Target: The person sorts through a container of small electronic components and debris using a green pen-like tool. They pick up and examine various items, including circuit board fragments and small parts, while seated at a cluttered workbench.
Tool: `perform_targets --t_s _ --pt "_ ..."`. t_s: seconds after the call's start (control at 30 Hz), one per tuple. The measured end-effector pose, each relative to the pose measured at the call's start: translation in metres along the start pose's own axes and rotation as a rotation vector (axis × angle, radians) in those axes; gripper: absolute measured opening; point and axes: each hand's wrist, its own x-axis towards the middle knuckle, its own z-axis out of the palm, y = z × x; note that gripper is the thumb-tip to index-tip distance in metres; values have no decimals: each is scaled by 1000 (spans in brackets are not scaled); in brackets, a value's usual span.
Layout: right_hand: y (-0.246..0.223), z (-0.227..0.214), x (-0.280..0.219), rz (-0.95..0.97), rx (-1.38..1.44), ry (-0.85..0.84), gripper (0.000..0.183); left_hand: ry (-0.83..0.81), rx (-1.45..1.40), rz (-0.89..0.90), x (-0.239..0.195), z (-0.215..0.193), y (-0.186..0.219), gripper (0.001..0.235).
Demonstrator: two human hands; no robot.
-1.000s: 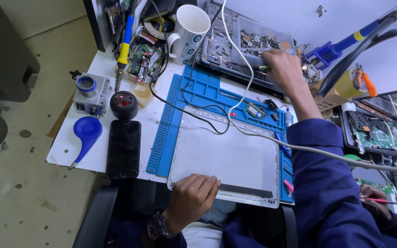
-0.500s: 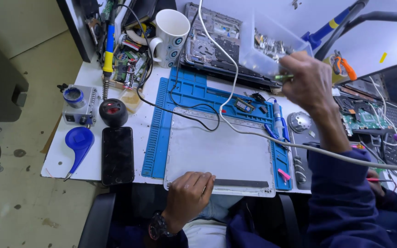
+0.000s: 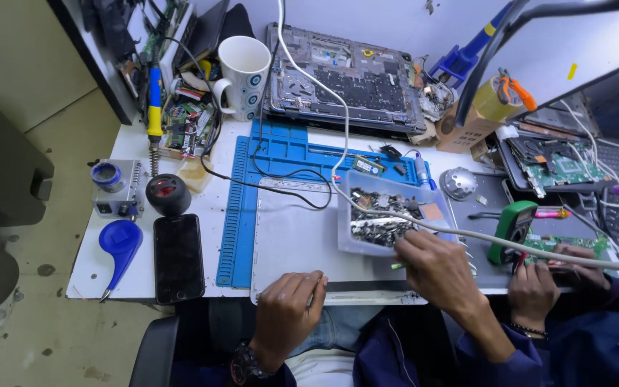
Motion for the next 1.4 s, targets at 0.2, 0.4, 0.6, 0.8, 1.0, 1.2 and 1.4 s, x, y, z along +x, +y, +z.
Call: perform_targets --t_s 0.2,0.4,0.6,0.8,1.0,1.2,1.4 --pt "-32 5 -10 -164 156 -3 27 130 -158 -141 1 -9 13 8" --pt "-51 28 -9 -239 131 -21 32 131 -162 -64 13 -25 28 15" --pt "-56 24 -8 -240 150 39 11 -1 -182 3 31 -25 32 14" --pt "-43 -17 -25 -123 355 234 19 -168 -59 47 50 -24 34 19" --pt "-27 -34 -53 51 672 285 48 -301 33 94 61 -13 39 25" --pt "-24 -13 -88 403 740 444 80 -445 33 135 68 5 51 32" --pt "-23 4 -81 275 745 482 53 -573 121 129 62 25 53 38"
